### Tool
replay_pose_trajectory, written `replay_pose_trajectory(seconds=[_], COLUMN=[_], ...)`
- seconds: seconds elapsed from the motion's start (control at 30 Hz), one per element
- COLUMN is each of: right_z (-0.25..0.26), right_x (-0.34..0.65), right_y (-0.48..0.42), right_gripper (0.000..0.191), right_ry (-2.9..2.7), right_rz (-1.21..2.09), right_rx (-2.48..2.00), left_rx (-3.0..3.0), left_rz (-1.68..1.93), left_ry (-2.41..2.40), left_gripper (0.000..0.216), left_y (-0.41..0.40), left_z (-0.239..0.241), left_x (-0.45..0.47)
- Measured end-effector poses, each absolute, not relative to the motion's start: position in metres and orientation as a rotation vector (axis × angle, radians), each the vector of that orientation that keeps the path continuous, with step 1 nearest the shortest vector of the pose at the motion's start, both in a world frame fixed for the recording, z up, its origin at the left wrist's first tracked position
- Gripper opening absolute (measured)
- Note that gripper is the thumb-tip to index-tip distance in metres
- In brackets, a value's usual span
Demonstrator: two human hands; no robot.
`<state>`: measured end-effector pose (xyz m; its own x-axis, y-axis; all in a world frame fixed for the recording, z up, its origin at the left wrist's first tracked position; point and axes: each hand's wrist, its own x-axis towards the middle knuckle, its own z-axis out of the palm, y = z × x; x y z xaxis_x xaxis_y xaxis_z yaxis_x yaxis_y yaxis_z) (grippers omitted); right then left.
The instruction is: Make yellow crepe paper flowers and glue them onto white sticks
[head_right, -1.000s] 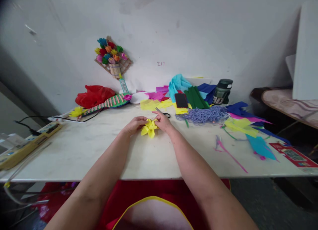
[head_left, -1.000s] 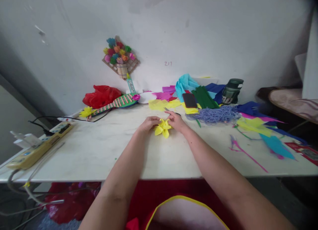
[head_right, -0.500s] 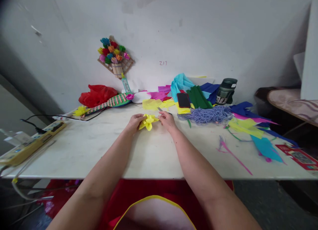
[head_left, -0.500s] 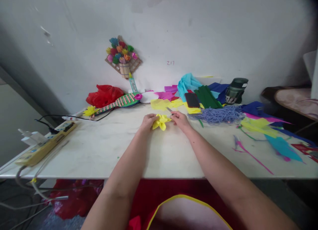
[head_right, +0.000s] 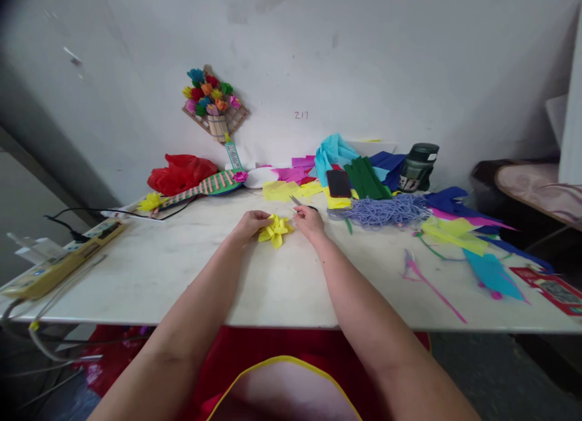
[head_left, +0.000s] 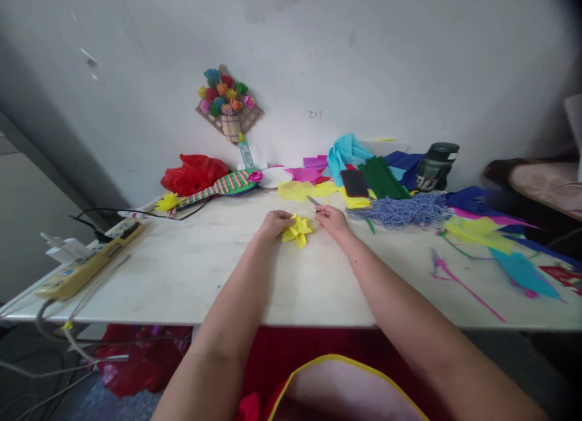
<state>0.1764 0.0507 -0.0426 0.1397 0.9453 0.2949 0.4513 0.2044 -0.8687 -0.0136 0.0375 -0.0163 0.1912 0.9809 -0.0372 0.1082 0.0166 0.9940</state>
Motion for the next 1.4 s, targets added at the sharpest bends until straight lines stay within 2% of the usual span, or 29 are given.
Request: replay_pose_trajectory(seconds=[0.23,0.43,0.6,0.87,1.13,1.4], right_z=[-0.037,-0.016,-0.007,0.004,0.004,0.004], right_x=[0.18,0.204,0.208,0.192,0.184,0.185], right_y=[0.049,0.042,0.034,0.024,0.022,0.021], right_gripper=[0.025,0.032,0.031,0.024,0.027,0.025], right_ry=[-1.508,-1.418,-1.487,-2.021,-2.162,-2.133], right_rz=[0.396,0.119,0.107,-0.014,-0.098,0.019], right_rx=[-1.477,-1.64,-1.883,-2.103,-2.129,-2.098], left_rx=[1.312,1.224,1.213,1.191,1.219,1.239], left_rz=[1.11,1.192,1.177,1.181,1.158,1.14], left_ry=[1.098,1.005,0.99,0.97,0.973,1.008], left_gripper=[0.028,0.035,0.037,0.035,0.034,0.035], left_y=[0.039,0.04,0.04,0.037,0.04,0.04], left_z=[-0.018,-0.016,-0.016,-0.016,-0.02,-0.018], left_x=[-0.011,-0.009,-0.009,-0.008,-0.008,-0.008])
